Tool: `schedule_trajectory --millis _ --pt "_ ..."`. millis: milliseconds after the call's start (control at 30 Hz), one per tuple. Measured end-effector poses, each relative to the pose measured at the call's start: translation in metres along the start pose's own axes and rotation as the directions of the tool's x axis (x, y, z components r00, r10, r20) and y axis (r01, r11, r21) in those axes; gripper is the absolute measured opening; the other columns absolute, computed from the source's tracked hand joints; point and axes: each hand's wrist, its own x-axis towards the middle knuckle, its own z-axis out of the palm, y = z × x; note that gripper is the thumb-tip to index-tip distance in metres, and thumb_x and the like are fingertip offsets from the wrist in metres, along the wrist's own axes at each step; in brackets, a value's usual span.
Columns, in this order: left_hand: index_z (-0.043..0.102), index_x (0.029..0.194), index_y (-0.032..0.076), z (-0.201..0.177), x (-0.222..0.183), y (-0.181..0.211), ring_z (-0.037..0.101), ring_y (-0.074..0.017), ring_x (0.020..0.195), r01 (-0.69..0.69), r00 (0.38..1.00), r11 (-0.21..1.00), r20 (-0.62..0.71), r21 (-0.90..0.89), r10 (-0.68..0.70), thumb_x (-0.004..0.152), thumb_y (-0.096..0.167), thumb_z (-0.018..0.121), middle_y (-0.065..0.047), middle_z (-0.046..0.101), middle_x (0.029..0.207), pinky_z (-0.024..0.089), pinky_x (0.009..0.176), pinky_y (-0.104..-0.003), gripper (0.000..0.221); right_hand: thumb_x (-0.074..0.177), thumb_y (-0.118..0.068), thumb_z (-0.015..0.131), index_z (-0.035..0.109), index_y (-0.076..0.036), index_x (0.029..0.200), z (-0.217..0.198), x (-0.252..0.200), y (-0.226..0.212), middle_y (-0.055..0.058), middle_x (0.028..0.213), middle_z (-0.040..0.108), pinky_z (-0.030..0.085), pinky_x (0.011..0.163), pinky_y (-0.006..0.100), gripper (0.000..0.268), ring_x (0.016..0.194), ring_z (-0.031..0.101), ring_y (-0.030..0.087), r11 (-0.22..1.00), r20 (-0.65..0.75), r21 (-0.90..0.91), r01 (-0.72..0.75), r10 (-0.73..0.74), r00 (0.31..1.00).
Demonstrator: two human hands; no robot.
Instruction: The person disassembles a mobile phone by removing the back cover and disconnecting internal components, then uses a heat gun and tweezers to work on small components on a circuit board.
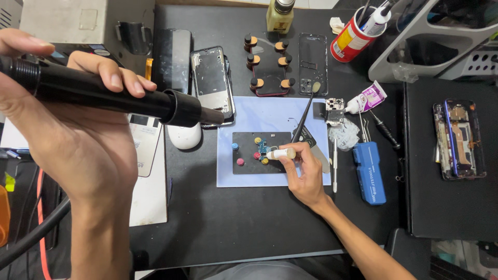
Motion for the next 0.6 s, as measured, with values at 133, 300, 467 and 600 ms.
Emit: schedule_trajectory --millis 133,300,467,600 --pt "0.039 0.119 0.007 0.0016 0.0005 -0.0005 0.054 -0.0275 0.081 0.005 1.0 1.0 0.007 0.0 -0.005 0.112 0.054 0.032 -0.017 0.053 0.085 0.05 0.09 -0.046 0.049 0.101 -0.01 0.067 0.061 0.001 0.113 0.0 0.0002 -0.0002 0.006 0.094 0.07 0.049 0.069 0.024 0.017 0.078 0.058 0.008 1.0 -0.005 -0.015 -0.004 0.004 1.0" --pt "0.039 0.119 0.006 0.0006 0.0005 -0.0007 0.054 -0.0276 0.081 0.002 1.0 1.0 0.002 0.0 -0.002 0.112 0.054 0.032 -0.017 0.053 0.085 0.05 0.09 -0.046 0.049 0.101 -0.008 0.066 0.06 0.001 0.113 0.0001 -0.0003 0.0002 0.007 0.098 0.07 0.05 0.073 0.025 0.017 0.082 0.06 0.008 1.0 -0.003 0.004 0.005 -0.005 1.0" --pt "0.04 0.119 0.006 -0.0001 0.0004 -0.0004 0.054 -0.0276 0.081 0.0 1.0 1.0 0.0 0.001 0.0 0.112 0.054 0.032 -0.017 0.053 0.085 0.05 0.09 -0.046 0.048 0.101 -0.008 0.066 0.061 0.001 0.113 0.0008 -0.0003 0.0007 0.006 0.098 0.069 0.05 0.072 0.024 0.016 0.082 0.059 0.008 0.999 0.003 0.031 -0.016 0.016 1.0" --pt "0.04 0.119 0.006 -0.0013 0.0004 -0.0001 0.054 -0.0277 0.081 -0.002 1.0 1.0 -0.004 0.001 0.002 0.112 0.053 0.032 -0.017 0.053 0.086 0.05 0.09 -0.046 0.048 0.101 -0.007 0.066 0.061 0.001 0.113 0.0009 -0.0011 0.0014 0.005 0.098 0.068 0.048 0.072 0.023 0.015 0.082 0.057 0.007 0.999 -0.007 0.03 -0.01 0.01 1.0"
